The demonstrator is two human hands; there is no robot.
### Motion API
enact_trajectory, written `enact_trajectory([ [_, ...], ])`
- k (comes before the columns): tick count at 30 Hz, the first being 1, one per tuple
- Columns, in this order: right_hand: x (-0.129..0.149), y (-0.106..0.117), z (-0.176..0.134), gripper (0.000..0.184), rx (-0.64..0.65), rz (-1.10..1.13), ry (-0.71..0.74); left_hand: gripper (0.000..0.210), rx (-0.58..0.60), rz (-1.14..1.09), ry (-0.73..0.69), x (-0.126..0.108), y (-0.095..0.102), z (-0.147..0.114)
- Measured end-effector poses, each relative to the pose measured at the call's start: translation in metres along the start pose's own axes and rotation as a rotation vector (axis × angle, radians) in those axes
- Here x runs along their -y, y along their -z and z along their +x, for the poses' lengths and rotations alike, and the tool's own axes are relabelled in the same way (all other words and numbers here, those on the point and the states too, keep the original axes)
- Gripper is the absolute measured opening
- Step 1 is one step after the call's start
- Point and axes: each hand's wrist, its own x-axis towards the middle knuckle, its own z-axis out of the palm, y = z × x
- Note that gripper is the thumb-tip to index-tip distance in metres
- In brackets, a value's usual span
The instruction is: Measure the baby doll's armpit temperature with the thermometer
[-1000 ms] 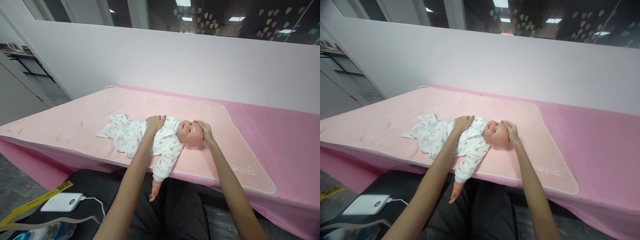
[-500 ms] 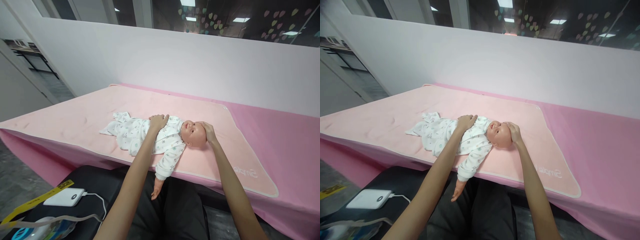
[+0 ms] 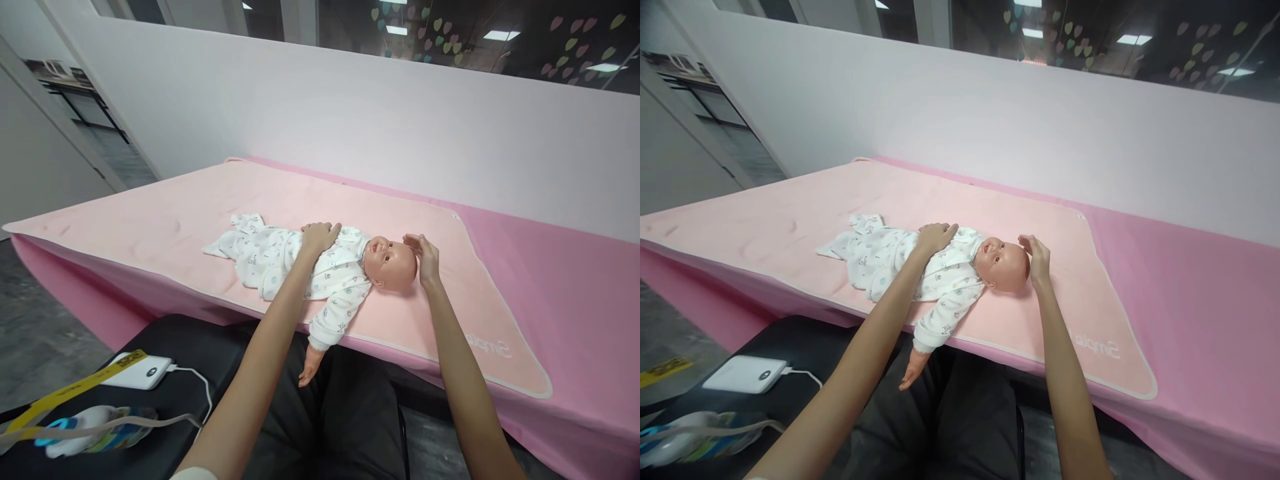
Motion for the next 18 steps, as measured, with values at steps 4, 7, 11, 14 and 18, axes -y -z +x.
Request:
enact_trajectory([
  [4, -0.0004, -0.0021, -0.0022, 0.043, 0.130, -0.063, 0.003, 0.062, 0.001, -0.017, 0.012, 0.0011, -0.0018, 0.0015],
  [7, -0.0017, -0.0037, -0.0039, 0.044, 0.222, -0.082, -0.028, 0.062, 0.007, -0.026, 0.020, 0.0017, -0.0028, 0.0023],
  [11, -0.0034, -0.0023, -0.0028, 0.044, 0.178, -0.078, -0.008, 0.063, 0.004, -0.031, 0.015, 0.0012, -0.0020, 0.0013],
  [14, -0.0026, -0.0002, -0.0010, 0.046, 0.117, -0.066, 0.029, 0.062, 0.002, -0.040, 0.019, 0.0006, -0.0011, 0.0003],
  [18, -0.0001, 0.0011, -0.0002, 0.047, 0.031, -0.039, 0.049, 0.062, -0.006, -0.038, 0.008, 0.0006, -0.0018, 0.0007],
])
